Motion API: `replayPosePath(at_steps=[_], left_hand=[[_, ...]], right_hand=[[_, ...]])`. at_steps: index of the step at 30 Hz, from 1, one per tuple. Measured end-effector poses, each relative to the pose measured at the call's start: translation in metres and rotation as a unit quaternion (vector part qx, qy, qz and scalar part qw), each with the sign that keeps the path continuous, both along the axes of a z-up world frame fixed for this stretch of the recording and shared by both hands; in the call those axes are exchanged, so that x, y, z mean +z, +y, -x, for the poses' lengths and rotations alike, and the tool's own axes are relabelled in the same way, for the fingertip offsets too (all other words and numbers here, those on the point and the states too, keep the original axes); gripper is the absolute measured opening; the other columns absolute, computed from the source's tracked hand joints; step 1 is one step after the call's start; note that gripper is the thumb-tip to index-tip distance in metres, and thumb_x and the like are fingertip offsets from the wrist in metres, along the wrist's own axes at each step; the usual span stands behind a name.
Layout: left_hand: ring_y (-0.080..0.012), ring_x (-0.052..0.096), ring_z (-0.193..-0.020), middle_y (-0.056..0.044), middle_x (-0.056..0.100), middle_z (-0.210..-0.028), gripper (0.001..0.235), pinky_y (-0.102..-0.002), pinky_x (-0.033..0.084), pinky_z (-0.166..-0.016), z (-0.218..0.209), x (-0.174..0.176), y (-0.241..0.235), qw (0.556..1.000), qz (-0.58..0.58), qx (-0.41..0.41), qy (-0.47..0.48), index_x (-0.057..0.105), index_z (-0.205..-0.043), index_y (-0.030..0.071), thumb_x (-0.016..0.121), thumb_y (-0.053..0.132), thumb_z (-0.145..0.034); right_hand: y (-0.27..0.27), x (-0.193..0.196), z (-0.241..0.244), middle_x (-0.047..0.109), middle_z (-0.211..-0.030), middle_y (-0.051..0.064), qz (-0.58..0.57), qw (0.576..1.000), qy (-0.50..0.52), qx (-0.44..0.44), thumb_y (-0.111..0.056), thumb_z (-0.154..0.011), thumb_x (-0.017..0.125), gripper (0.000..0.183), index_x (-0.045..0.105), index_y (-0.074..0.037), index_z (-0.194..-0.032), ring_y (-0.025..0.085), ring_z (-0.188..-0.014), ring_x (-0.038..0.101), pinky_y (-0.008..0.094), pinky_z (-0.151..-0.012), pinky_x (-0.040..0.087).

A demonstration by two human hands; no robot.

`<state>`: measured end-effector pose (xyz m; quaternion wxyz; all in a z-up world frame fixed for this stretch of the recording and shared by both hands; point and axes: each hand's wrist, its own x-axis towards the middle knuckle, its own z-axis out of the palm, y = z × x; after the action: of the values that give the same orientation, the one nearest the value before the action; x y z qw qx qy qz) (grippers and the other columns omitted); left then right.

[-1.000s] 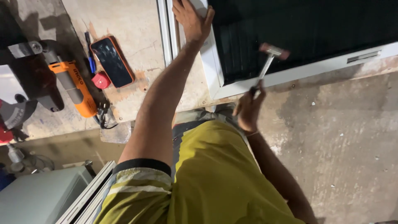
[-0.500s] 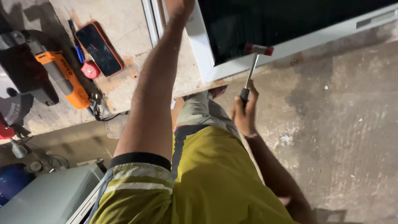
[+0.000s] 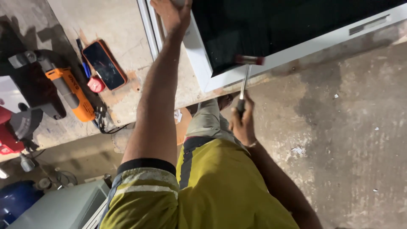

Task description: The recorder is shown assembling a window by inserting glass and frames and using a hammer.

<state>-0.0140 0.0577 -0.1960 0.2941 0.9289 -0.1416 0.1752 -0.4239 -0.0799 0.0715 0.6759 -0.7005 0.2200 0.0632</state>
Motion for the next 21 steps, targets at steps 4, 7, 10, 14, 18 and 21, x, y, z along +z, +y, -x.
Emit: replayPosePath(at_steps=[4, 7, 10, 14, 18, 21], left_hand=[[-0.0454, 0.037, -0.129, -0.031, 0.036, -0.142, 0.092, -0.064, 0.037, -0.103, 0.022, 0.077, -0.015, 0.996, 0.04, 0.077, -0.009, 0.041, -0.147, -0.004, 0.07, 0.064, -0.092], [-0.0371, 0.043, -0.132, -0.021, 0.043, -0.145, 0.071, -0.059, 0.04, -0.108, 0.025, 0.094, -0.009, 0.985, 0.011, 0.156, 0.071, 0.047, -0.147, 0.005, 0.059, 0.057, -0.1], [-0.0364, 0.047, -0.133, -0.016, 0.048, -0.148, 0.058, -0.058, 0.04, -0.108, 0.008, 0.076, 0.015, 0.955, -0.064, 0.268, 0.107, 0.052, -0.144, 0.013, 0.055, 0.051, -0.1], [-0.0454, 0.043, -0.135, -0.03, 0.041, -0.154, 0.086, -0.06, 0.036, -0.109, -0.016, 0.019, 0.045, 0.951, -0.125, 0.266, 0.098, 0.04, -0.15, -0.005, 0.061, 0.059, -0.097], [-0.0488, 0.041, -0.142, -0.018, 0.053, -0.15, 0.038, -0.068, 0.034, -0.108, 0.02, 0.096, 0.035, 0.977, -0.145, 0.153, 0.014, 0.058, -0.144, 0.015, 0.055, 0.036, -0.113], [-0.0463, 0.048, -0.13, -0.021, 0.053, -0.14, 0.042, -0.064, 0.038, -0.107, 0.061, 0.197, -0.071, 0.989, -0.031, 0.116, 0.083, 0.057, -0.137, 0.011, 0.054, 0.039, -0.105]], right_hand=[[-0.021, 0.019, -0.017, 0.058, -0.086, 0.002, 0.003, 0.999, -0.004, 0.053, -0.015, -0.105, 0.055, 0.064, 0.023, -0.016, -0.16, 0.011, -0.049, 0.056, 0.029, -0.042, 0.05], [-0.055, 0.017, -0.013, 0.058, -0.08, 0.003, 0.026, 0.998, 0.003, 0.065, -0.015, -0.105, 0.057, 0.063, 0.028, -0.016, -0.161, 0.011, -0.05, 0.055, 0.03, -0.044, 0.048], [-0.097, 0.015, 0.002, 0.054, -0.077, 0.003, 0.066, 0.997, 0.014, -0.027, -0.014, -0.105, 0.057, 0.063, 0.031, -0.017, -0.162, 0.012, -0.052, 0.052, 0.03, -0.045, 0.047], [-0.155, 0.033, 0.053, 0.051, -0.069, 0.004, 0.101, 0.965, 0.054, -0.234, -0.013, -0.103, 0.056, 0.067, 0.027, -0.018, -0.163, 0.013, -0.048, 0.049, 0.031, -0.042, 0.045], [-0.184, 0.017, 0.127, 0.052, -0.066, 0.003, 0.095, 0.906, 0.102, -0.4, -0.011, -0.101, 0.056, 0.07, 0.025, -0.023, -0.162, 0.013, -0.047, 0.051, 0.032, -0.041, 0.046], [-0.187, -0.016, 0.174, 0.051, -0.067, 0.002, 0.055, 0.848, 0.138, -0.509, -0.01, -0.101, 0.055, 0.069, 0.026, -0.026, -0.162, 0.013, -0.047, 0.049, 0.032, -0.041, 0.044]])
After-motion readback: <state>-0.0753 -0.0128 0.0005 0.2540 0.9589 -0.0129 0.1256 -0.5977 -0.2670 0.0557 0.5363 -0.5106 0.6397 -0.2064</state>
